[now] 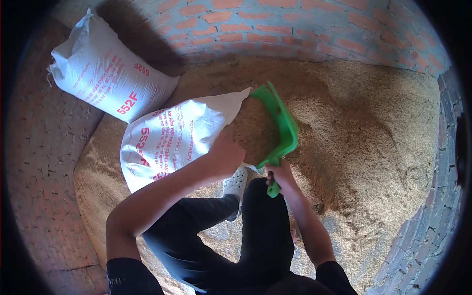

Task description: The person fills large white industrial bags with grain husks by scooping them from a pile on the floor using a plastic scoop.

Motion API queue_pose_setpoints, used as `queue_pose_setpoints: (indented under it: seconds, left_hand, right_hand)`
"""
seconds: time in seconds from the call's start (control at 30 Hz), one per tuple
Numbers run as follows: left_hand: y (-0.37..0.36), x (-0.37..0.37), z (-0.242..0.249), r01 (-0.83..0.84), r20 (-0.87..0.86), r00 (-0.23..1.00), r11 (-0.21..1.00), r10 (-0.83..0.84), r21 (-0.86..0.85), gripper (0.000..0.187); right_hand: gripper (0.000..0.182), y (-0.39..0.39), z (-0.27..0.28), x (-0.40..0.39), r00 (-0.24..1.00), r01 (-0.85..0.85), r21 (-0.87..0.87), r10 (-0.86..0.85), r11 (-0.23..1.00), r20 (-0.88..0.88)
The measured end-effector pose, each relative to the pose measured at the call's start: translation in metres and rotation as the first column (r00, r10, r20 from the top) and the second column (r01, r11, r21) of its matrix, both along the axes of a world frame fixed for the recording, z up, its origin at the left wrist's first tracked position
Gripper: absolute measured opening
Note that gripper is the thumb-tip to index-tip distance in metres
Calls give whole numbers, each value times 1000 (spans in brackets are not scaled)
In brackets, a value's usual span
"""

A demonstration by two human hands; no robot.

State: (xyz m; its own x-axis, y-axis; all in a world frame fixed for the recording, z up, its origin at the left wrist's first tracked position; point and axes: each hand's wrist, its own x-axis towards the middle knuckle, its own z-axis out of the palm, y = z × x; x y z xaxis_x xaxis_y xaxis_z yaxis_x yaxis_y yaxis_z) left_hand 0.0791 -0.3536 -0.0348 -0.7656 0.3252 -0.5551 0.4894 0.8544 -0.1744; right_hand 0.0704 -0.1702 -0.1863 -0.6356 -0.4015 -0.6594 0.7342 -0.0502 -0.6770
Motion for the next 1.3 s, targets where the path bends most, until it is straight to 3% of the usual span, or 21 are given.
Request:
queue_pose_setpoints:
  seconds: [0.1,0.17,0.23,0.27,0.33,0.37,0.4,0.47,0.53,0.63,0.73,0.87,0.97,1.03,1.07,1.1,1.13,1.2,1.23,1.27,1.3]
  left_hand:
    - [-5,3,14,-93,-46,994,990,98,107,27]
    - [-12,9,11,-74,-110,990,988,88,132,28]
    - [-14,11,12,-89,-128,986,988,105,123,12]
    - [-14,10,13,-141,-64,987,985,148,104,14]
    - [-18,8,12,-140,-39,989,984,145,107,20]
    - [-17,8,10,-148,-5,989,984,150,94,26]
    - [-11,7,17,-194,-13,981,979,196,64,25]
    - [-13,11,19,-165,-65,983,978,174,124,25]
    - [-16,8,23,-129,-139,978,974,156,186,25]
    - [-23,4,26,-162,-138,970,953,201,255,24]
    - [-32,1,22,-107,-308,923,922,231,372,25]
    - [-35,-3,30,-129,-296,913,888,279,441,24]
    - [-35,-9,35,-167,-290,901,876,322,453,27]
    - [-36,-12,34,-128,-356,885,893,299,432,30]
    - [-34,-13,35,-133,-357,884,893,303,430,30]
    - [-30,-13,37,-203,-306,880,872,362,446,33]
    - [-28,-12,40,-280,-257,868,847,424,451,36]
    - [-28,-14,41,-326,-225,860,832,458,449,39]
    - [-27,-13,42,-361,-188,855,815,483,452,41]
    - [-26,-13,43,-363,-200,849,815,489,452,43]
    - [-26,-15,44,-367,-206,845,816,493,447,43]
  right_hand:
    - [23,-27,32,22,968,-168,91,182,982,-173]
    - [37,-33,42,32,868,-257,294,354,921,-349]
    - [48,-32,20,32,698,-76,468,382,880,-605]
    - [48,-23,14,27,702,-64,484,384,873,-600]
    - [38,-1,12,5,486,219,410,266,885,-833]
    - [40,19,-8,-5,513,230,393,232,890,-826]
    - [35,42,-3,-15,677,162,463,244,871,-695]
    - [27,92,15,-29,870,167,381,46,909,-491]
    - [22,143,28,-32,893,342,353,-184,871,-411]
    - [25,248,-3,-26,745,640,305,-473,705,-472]
    - [31,336,-4,-12,520,854,329,-643,402,-562]
    - [16,429,-9,0,210,977,173,-690,125,-692]
    - [15,450,-21,-7,244,946,317,-493,-68,-835]
    - [17,462,-59,-17,377,917,394,-437,57,-816]
    - [21,463,-80,-20,511,859,435,-488,269,-707]
    - [24,435,-87,-26,548,835,471,-493,284,-676]
    - [23,438,-159,-41,470,877,478,121,45,-875]
    - [18,344,-101,-41,598,790,489,-292,369,-746]
    - [17,323,-112,-42,580,803,458,-324,381,-747]
    - [15,301,-109,-39,615,772,419,-398,478,-680]
    - [16,299,-141,-41,662,721,507,-255,473,-704]
